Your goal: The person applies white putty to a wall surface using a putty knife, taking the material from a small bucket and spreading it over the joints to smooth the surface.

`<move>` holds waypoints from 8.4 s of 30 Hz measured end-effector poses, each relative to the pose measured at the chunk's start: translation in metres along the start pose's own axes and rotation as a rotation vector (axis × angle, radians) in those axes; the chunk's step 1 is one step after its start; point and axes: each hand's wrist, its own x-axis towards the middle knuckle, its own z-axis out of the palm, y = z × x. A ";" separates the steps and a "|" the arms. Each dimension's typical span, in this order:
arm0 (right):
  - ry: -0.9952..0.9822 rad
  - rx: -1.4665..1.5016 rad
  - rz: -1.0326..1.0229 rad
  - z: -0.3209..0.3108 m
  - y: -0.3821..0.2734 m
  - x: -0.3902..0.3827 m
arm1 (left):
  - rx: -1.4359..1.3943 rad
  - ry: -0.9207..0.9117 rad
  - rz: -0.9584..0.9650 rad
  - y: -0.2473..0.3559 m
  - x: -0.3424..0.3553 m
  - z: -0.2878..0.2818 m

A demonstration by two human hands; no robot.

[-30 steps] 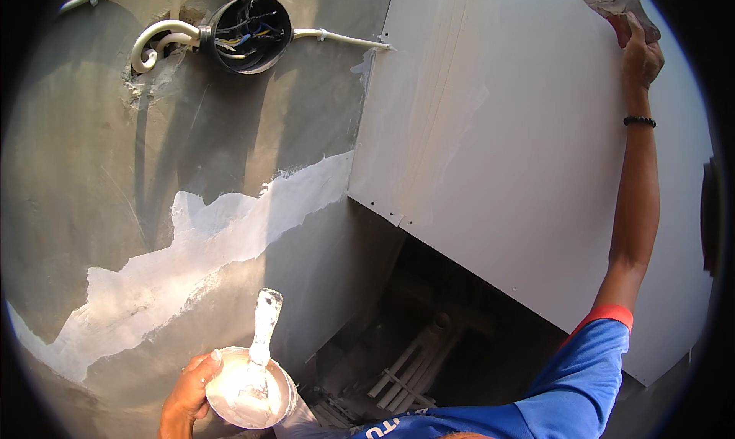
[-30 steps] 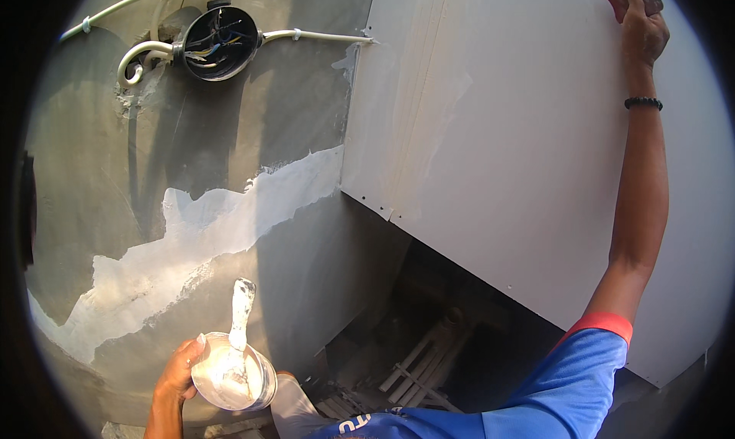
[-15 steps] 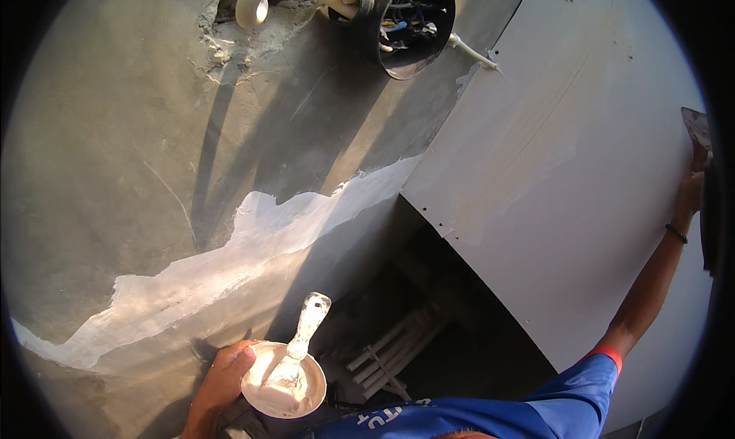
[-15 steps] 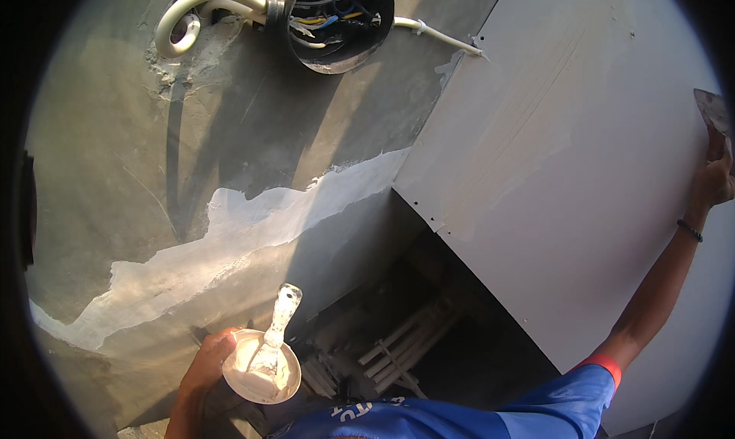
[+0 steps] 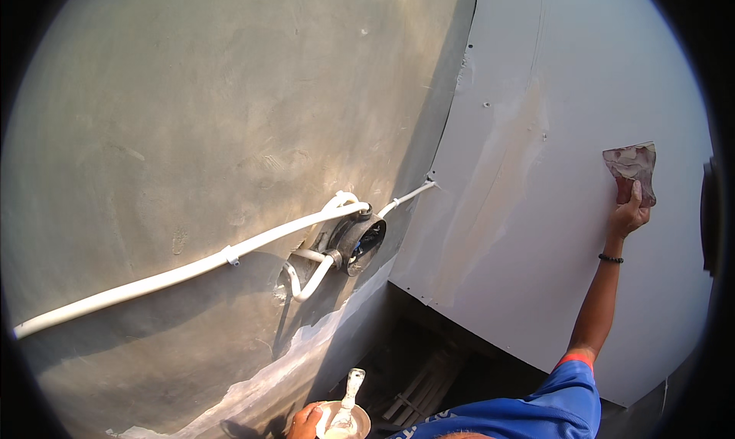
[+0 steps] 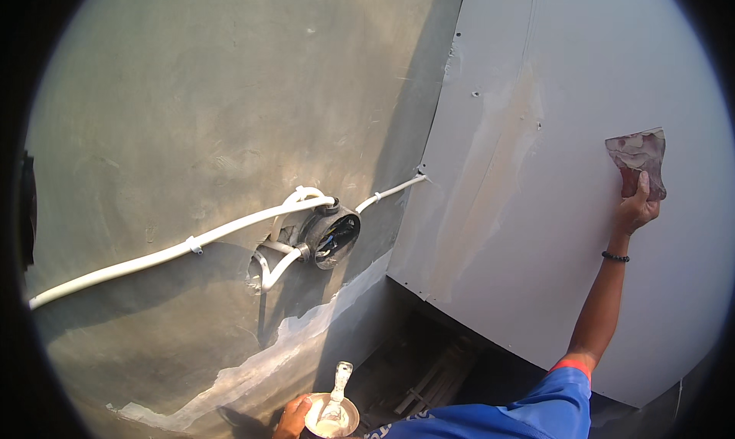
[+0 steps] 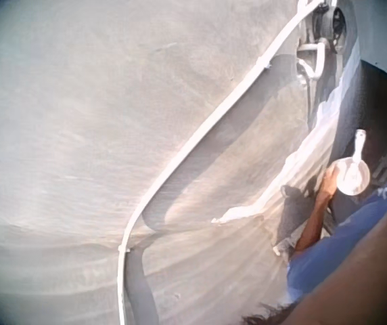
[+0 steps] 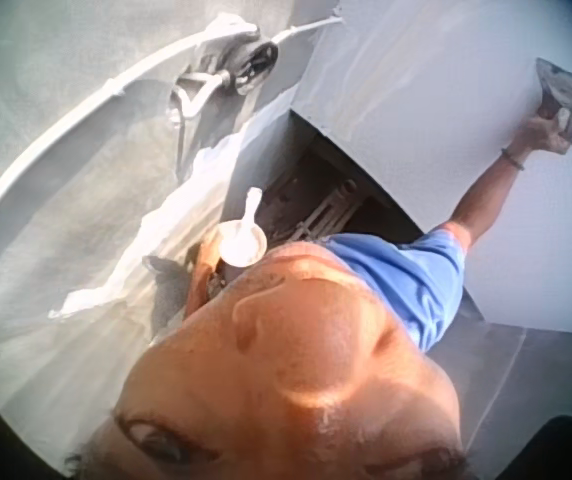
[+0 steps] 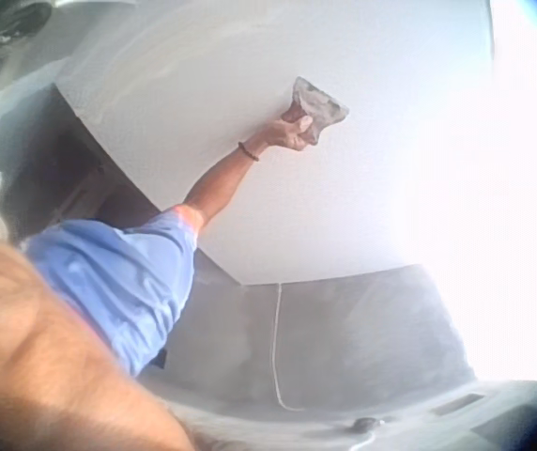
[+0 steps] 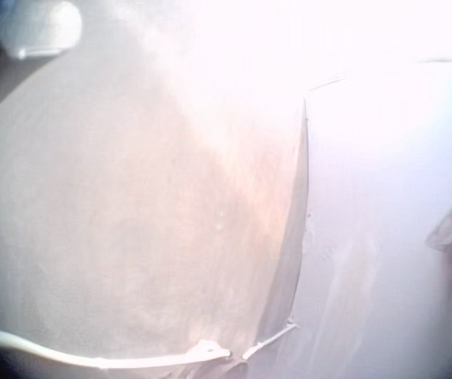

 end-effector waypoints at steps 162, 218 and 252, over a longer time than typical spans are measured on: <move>-0.458 0.228 0.678 0.021 -0.048 0.124 | 0.372 -1.229 0.451 0.640 0.077 0.342; -1.375 -1.293 0.563 0.100 -0.192 0.131 | 0.517 -1.091 0.734 0.642 0.069 0.332; -1.243 -0.672 0.936 0.053 -0.203 0.080 | 0.430 -1.023 0.700 0.641 0.050 0.343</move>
